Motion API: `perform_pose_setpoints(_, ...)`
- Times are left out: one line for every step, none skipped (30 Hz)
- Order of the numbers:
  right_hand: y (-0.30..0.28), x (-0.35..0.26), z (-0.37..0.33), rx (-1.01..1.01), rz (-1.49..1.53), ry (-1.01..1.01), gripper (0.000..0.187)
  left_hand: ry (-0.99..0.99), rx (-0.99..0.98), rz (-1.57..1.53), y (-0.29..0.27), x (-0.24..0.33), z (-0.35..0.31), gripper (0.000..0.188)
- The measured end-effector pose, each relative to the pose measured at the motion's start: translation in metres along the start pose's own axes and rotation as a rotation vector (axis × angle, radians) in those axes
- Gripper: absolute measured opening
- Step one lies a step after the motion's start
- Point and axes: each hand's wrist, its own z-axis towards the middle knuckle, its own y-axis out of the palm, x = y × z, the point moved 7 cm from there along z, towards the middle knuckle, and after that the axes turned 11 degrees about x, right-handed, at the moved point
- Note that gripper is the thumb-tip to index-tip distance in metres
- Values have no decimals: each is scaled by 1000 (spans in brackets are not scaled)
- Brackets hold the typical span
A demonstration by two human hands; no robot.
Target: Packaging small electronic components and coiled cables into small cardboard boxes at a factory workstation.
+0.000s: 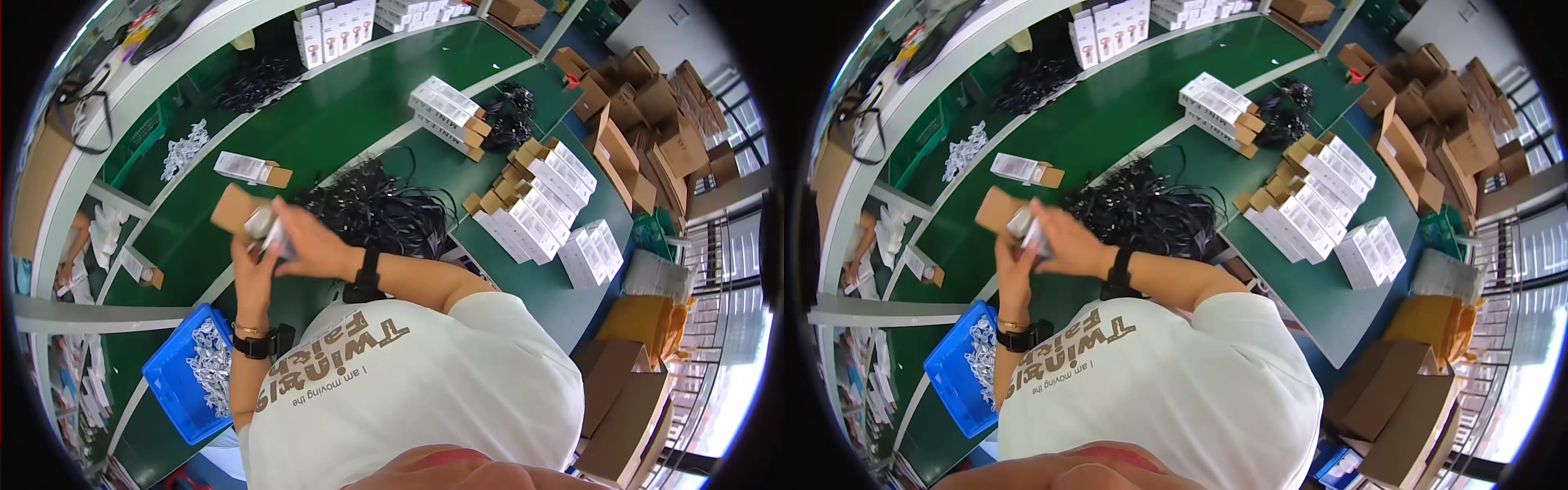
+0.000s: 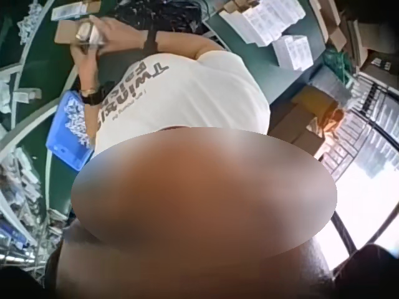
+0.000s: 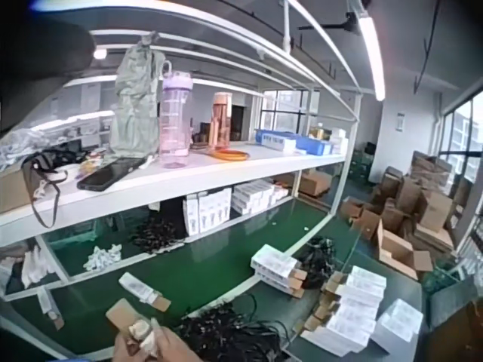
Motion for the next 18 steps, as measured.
perform_pose_setpoints(-27, 15, 3, 153, 106, 112, 93, -30, -105, -17, 27, 14, -6, 58)
perform_pose_setpoints(-51, 28, 8, 158, 92, 166, 95, -54, -202, -38, 53, 30, -12, 56)
perform_pose_setpoints(-78, 44, 12, 160, 75, 222, 97, -80, -297, -62, 76, 46, -16, 54)
perform_pose_setpoints(-105, 57, 14, 122, 24, 290, 97, -80, -292, -59, 88, 71, -18, 54)
perform_pose_setpoints(-134, 70, 11, 86, -37, 363, 96, 70, -399, -62, 105, 107, -24, 51)
perform_pose_setpoints(-166, 78, 11, 57, -157, 356, 96, 222, -502, -66, 116, 143, -31, 48)
perform_pose_setpoints(-199, 86, 6, 30, -279, 353, 95, 433, -631, 29, 124, 180, -39, 43)
perform_pose_setpoints(-231, 100, -5, 17, -421, 421, 95, 644, -754, 125, 132, 212, -50, 39)
perform_pose_setpoints(-263, 112, -17, 1, -561, 486, 94, 873, -795, 147, 139, 241, -62, 35)
perform_pose_setpoints(-294, 131, -33, -33, -731, 530, 95, 1103, -821, 176, 146, 265, -79, 32)
perform_pose_setpoints(-325, 148, -48, -78, -859, 612, 95, 1242, -751, 145, 147, 283, -89, 27)
perform_pose_setpoints(-359, 165, -70, -77, -957, 621, 94, 1382, -691, 108, 150, 296, -100, 23)
perform_pose_setpoints(-381, 181, -84, -152, -1068, 749, 94, 1343, -488, 116, 150, 307, -114, 24)
perform_pose_setpoints(-408, 191, -104, -167, -1160, 782, 92, 1303, -297, 102, 153, 312, -123, 26)
perform_pose_setpoints(-429, 203, -121, -211, -1284, 816, 90, 1300, -265, 142, 152, 316, -127, 26)
perform_pose_setpoints(-447, 210, -138, -208, -1358, 809, 88, 1302, -226, 160, 154, 317, -121, 25)
perform_pose_setpoints(-427, 241, -129, -338, -1363, 861, 82, 1228, -179, 245, 173, 305, -76, 24)
perform_pose_setpoints(-422, 243, -115, -335, -1432, 790, 74, 1223, -68, 291, 142, 304, -94, 23)
